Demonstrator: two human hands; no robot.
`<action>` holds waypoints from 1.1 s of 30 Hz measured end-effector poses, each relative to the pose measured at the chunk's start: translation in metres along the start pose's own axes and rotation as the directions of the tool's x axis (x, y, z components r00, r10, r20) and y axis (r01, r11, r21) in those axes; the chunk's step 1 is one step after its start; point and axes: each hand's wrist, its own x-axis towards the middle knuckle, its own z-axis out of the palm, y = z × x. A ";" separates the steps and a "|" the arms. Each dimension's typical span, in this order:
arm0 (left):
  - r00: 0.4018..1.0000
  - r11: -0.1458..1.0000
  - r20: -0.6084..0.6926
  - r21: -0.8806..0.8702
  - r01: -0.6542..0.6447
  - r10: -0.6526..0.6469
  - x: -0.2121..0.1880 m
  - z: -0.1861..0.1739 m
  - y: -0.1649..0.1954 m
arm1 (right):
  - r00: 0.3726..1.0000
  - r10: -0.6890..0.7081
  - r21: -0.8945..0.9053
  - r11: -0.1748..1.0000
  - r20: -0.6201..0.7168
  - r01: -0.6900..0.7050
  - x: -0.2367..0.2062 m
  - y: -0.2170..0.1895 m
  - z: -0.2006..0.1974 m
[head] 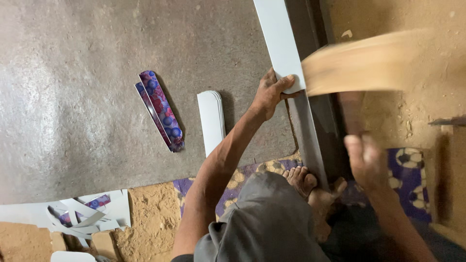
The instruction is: The person sits on the floor and bends flat printed metal strips by hand over the edge of a heavy metal beam, tapping the fold with a wooden mallet to set the crease. They fold each strip one at a time, stack the finished folded pieces, and place completed folded strips on the mat beside them.
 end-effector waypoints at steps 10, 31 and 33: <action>0.998 0.999 0.048 -0.020 0.049 -0.048 0.006 -0.008 -0.008 | 0.885 0.204 0.389 0.841 0.418 -0.377 0.004 0.018 -0.010; 0.998 0.998 0.038 0.027 0.054 -0.055 0.016 -0.014 -0.015 | 0.832 0.507 -0.557 0.768 0.226 -0.317 0.006 0.004 0.002; 1.000 0.997 0.029 0.083 0.000 -0.002 0.015 -0.014 -0.013 | 0.859 0.460 -0.620 0.747 0.223 -0.240 0.008 0.006 -0.002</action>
